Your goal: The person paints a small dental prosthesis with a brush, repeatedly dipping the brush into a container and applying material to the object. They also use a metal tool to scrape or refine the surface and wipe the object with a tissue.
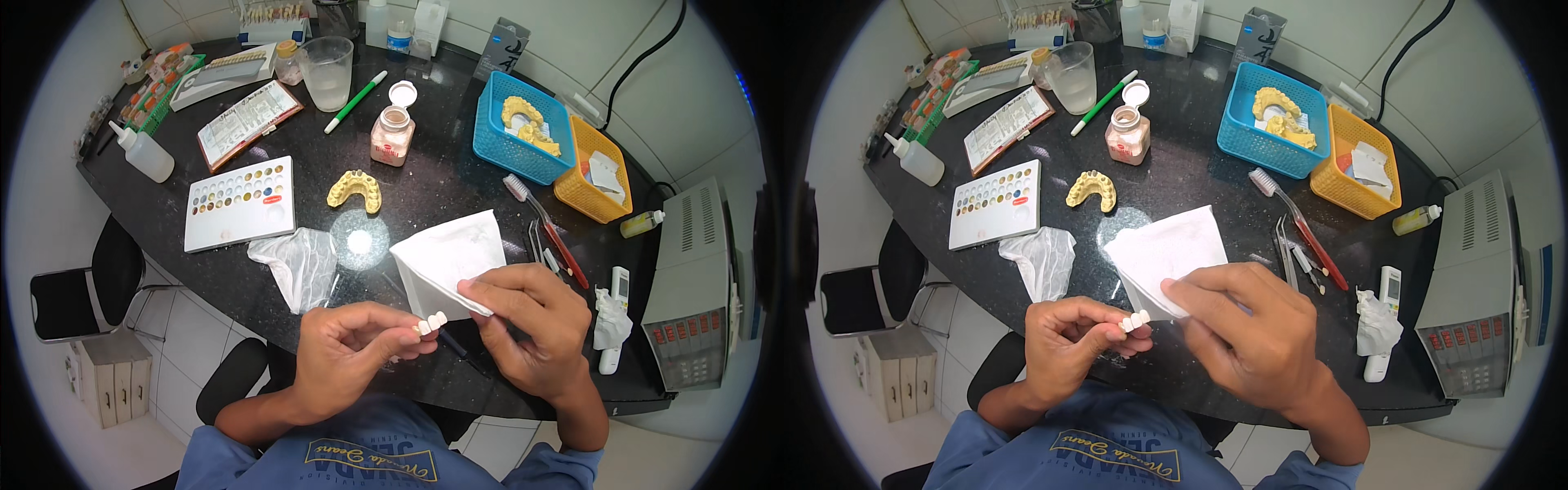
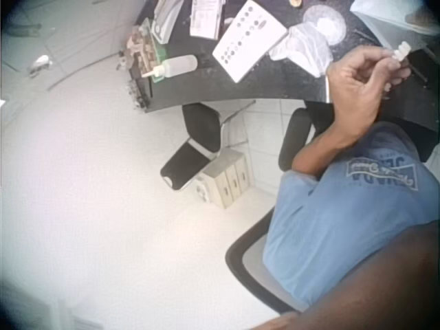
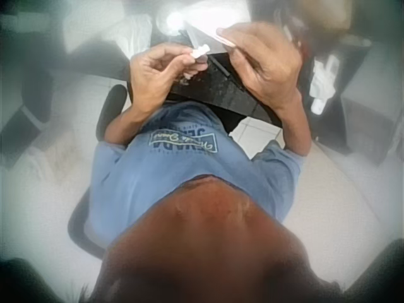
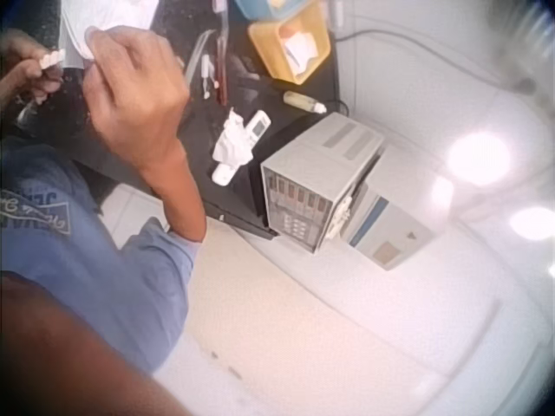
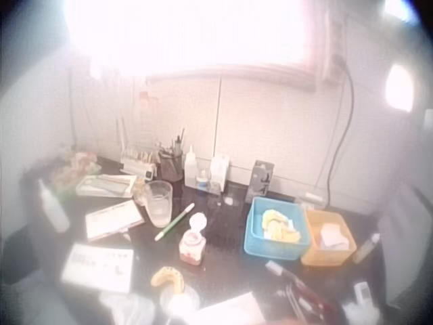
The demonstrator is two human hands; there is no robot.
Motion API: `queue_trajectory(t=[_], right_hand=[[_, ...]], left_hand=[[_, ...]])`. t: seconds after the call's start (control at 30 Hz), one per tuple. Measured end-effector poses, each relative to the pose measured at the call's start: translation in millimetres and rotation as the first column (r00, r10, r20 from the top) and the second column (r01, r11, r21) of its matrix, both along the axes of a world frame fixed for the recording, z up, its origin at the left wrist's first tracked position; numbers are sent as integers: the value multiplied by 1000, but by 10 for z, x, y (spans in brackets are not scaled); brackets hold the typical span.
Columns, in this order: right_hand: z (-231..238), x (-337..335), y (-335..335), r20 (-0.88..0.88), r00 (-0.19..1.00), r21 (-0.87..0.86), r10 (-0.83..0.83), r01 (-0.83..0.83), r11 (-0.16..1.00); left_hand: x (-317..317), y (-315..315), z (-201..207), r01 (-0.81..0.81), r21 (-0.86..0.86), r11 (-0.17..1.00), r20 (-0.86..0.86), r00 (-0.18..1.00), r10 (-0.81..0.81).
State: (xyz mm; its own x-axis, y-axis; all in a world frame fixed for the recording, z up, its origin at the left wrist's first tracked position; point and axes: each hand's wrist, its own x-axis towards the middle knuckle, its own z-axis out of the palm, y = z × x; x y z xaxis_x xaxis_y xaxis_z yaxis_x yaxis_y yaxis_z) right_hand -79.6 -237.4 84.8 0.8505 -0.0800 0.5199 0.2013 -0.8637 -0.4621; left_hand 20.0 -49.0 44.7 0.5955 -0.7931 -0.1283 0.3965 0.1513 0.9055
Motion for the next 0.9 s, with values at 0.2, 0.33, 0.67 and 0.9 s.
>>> queue_trajectory(t=[0.2, 0.33, 0.67, 0.9], right_hand=[[-41, 4, 19, 63, 994, -130, 86, -77, 988], [-63, -2, 32, 95, 990, -201, 108, -87, 976], [-101, 6, 41, 131, 983, -434, 131, -62, 899], [-103, 1, 54, 138, 982, -464, 130, -52, 884]], left_hand=[[5, -9, 2, 17, 11, 1000, -22, 1000, -16], [5, -14, 5, 33, 2, 999, -40, 999, -33], [32, -20, -20, 68, 49, 996, -71, 995, -64], [40, -30, -36, 80, 43, 996, -121, 990, -75]])
